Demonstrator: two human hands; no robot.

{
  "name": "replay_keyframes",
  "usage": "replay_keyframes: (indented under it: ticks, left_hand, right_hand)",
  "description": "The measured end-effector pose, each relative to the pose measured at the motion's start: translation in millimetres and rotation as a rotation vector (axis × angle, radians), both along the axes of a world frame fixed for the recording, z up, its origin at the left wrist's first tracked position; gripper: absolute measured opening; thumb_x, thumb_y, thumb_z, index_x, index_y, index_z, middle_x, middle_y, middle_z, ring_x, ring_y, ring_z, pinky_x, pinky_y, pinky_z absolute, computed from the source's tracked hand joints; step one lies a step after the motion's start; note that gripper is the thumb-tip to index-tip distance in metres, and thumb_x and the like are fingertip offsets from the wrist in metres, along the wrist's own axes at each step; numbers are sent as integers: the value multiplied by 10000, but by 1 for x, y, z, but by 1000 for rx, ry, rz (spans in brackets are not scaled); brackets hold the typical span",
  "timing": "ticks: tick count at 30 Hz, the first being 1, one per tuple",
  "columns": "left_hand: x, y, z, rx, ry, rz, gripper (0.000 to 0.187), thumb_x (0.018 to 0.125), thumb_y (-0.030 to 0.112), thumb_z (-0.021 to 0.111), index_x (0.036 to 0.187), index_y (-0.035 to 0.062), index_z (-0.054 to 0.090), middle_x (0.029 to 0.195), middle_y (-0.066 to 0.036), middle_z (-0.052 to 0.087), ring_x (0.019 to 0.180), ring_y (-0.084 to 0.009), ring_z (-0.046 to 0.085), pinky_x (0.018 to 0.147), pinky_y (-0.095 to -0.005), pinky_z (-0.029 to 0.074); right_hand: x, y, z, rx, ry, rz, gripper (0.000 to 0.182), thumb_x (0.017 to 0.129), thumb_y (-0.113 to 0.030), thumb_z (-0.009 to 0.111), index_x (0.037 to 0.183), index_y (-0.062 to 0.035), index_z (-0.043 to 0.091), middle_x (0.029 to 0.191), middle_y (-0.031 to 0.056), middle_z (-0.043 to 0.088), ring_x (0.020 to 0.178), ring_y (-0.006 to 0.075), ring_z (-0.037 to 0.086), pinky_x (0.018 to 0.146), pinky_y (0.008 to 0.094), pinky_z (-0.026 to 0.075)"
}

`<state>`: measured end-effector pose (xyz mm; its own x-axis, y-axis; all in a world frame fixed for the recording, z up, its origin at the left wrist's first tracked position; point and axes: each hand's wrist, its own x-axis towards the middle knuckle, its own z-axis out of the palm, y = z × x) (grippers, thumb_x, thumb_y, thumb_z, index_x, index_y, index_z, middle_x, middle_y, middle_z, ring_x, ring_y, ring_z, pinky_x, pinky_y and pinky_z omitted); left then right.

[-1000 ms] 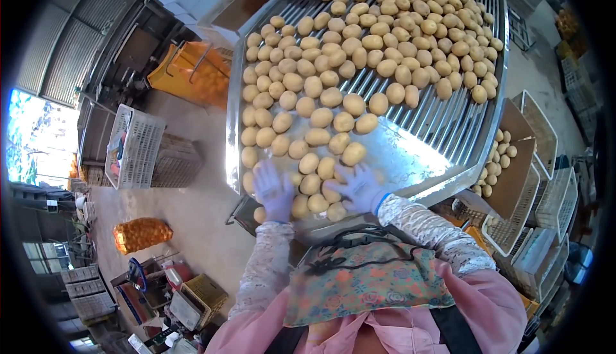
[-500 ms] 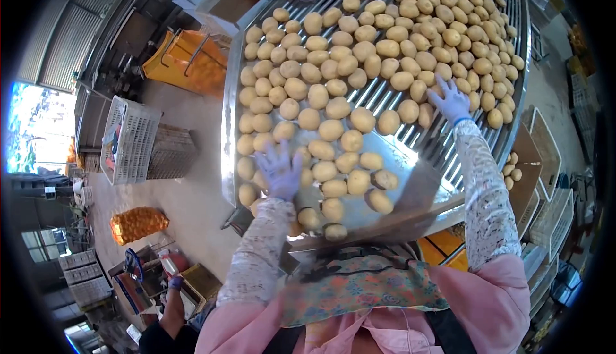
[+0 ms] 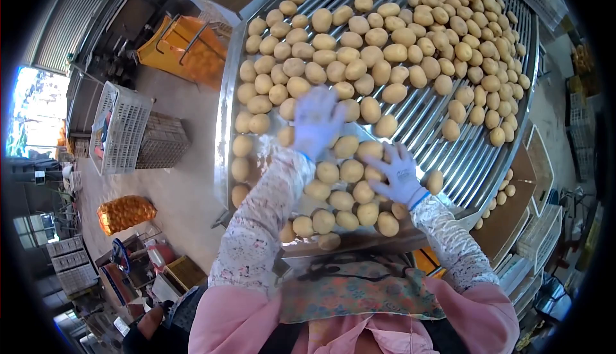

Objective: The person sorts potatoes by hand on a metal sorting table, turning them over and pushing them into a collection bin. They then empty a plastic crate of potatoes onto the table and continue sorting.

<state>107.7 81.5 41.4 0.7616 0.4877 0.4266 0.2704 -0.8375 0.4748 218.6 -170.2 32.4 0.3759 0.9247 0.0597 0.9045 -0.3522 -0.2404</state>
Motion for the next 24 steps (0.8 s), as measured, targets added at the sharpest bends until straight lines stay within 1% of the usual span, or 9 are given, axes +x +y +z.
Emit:
replay_keyframes:
  ticks: [2, 4, 5, 6, 9, 12, 18, 20, 24]
  left_hand:
    - [-2, 17, -43, 168, 89, 201, 448, 907, 343, 651, 1280, 101, 598, 1244, -181, 592, 1127, -415, 558, 993, -574, 421]
    - [-5, 13, -56, 335, 182, 407, 566, 913, 405, 637, 1393, 116, 559, 1379, -194, 552, 1263, -453, 508, 1093, -629, 354]
    - [-7, -5, -51, 290, 240, 285, 598, 914, 427, 627, 1420, 121, 539, 1425, -193, 519, 1311, -458, 461, 1114, -639, 315]
    - [-14, -32, -45, 241, 304, 158, 630, 915, 448, 618, 1447, 125, 519, 1470, -191, 487, 1358, -463, 414, 1134, -650, 277]
    - [-59, -110, -34, 30, 362, -104, 693, 915, 479, 609, 1495, 120, 486, 1558, -181, 426, 1450, -456, 332, 1181, -659, 198]
    - [-119, -126, -30, -69, 298, -136, 689, 909, 443, 627, 1487, 93, 493, 1551, -167, 436, 1448, -429, 347, 1190, -633, 199]
    - [-202, -99, -17, -165, 430, -33, 645, 897, 337, 664, 1462, 63, 514, 1534, -163, 459, 1423, -426, 379, 1188, -600, 220]
    - [-199, -93, -19, -120, 347, 68, 600, 895, 318, 671, 1417, 50, 548, 1490, -174, 491, 1382, -420, 423, 1167, -594, 259]
    - [-172, -86, -10, -87, 308, 26, 637, 928, 365, 628, 1460, 42, 494, 1498, -251, 451, 1416, -463, 362, 1172, -613, 246]
  right_hand:
    - [13, 4, 11, 82, 263, 356, 409, 845, -393, 722, 1231, -258, 719, 1310, 127, 625, 1220, 378, 575, 983, 515, 497]
    - [48, 31, 30, -157, 738, -15, 331, 903, -311, 713, 1160, -107, 754, 1139, 126, 720, 1033, 302, 686, 917, 404, 553]
    - [64, 52, 31, 80, 643, -31, 279, 930, -257, 699, 1161, -109, 751, 985, 110, 757, 874, 256, 725, 810, 332, 575]
    - [90, 78, 37, 337, 400, 176, 290, 921, -220, 703, 1189, -115, 741, 1022, 103, 753, 912, 251, 719, 795, 346, 568]
    - [149, 144, 5, 116, -269, -73, 562, 891, -444, 642, 1419, -265, 567, 1392, 100, 602, 1258, 331, 564, 1050, 481, 433]
    - [118, 183, 8, -187, -176, -250, 640, 856, -538, 624, 1452, -323, 531, 1507, 116, 500, 1314, 361, 508, 1124, 523, 348]
    - [25, 141, -21, 63, 267, 75, 696, 828, -545, 657, 1480, -361, 498, 1551, 101, 450, 1329, 475, 465, 1138, 572, 340]
    - [-7, 111, -27, 112, -142, 152, 709, 823, -513, 687, 1477, -302, 513, 1518, 94, 480, 1320, 461, 472, 1124, 579, 355]
    - [-43, 29, -17, 153, 184, 273, 715, 807, -438, 727, 1446, -176, 541, 1446, 122, 536, 1287, 427, 495, 1097, 586, 364]
